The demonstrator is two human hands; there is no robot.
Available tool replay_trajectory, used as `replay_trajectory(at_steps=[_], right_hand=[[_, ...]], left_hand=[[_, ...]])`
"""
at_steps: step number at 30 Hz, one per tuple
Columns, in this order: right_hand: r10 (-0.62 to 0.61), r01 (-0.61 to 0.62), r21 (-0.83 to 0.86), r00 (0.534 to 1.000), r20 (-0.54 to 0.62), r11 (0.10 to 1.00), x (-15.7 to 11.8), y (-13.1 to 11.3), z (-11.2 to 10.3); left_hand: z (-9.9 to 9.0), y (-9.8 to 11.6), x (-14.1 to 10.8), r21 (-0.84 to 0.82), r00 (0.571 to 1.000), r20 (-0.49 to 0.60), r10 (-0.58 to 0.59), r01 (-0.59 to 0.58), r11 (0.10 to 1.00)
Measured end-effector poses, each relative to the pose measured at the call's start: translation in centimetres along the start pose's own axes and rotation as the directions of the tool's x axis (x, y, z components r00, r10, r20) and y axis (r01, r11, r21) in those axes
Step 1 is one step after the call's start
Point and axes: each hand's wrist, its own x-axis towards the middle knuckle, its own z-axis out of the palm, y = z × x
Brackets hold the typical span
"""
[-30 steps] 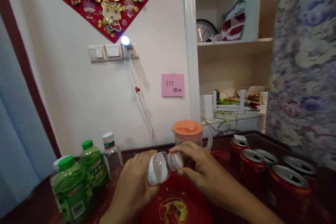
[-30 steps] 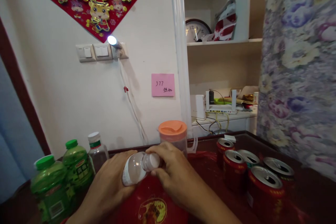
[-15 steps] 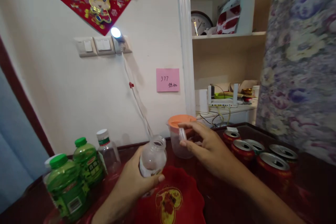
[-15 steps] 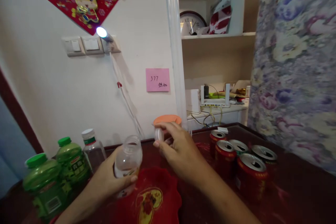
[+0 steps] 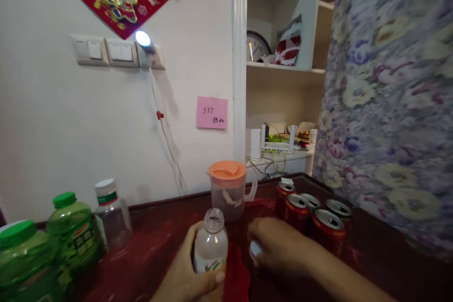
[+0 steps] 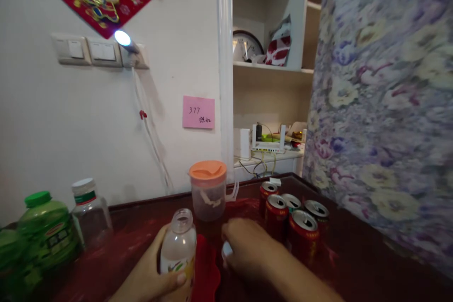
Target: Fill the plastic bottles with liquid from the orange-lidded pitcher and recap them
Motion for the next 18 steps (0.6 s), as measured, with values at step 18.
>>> replay_trajectory(at_steps=[18], right_hand=[[0.217, 0.206, 0.528, 0.747, -0.629, 0.824, 8.3, 6.8, 0.6]], left_hand=[[-4.0, 3.9, -0.1, 0.256, 0.970, 0.199, -0.138, 0.084, 0.963]])
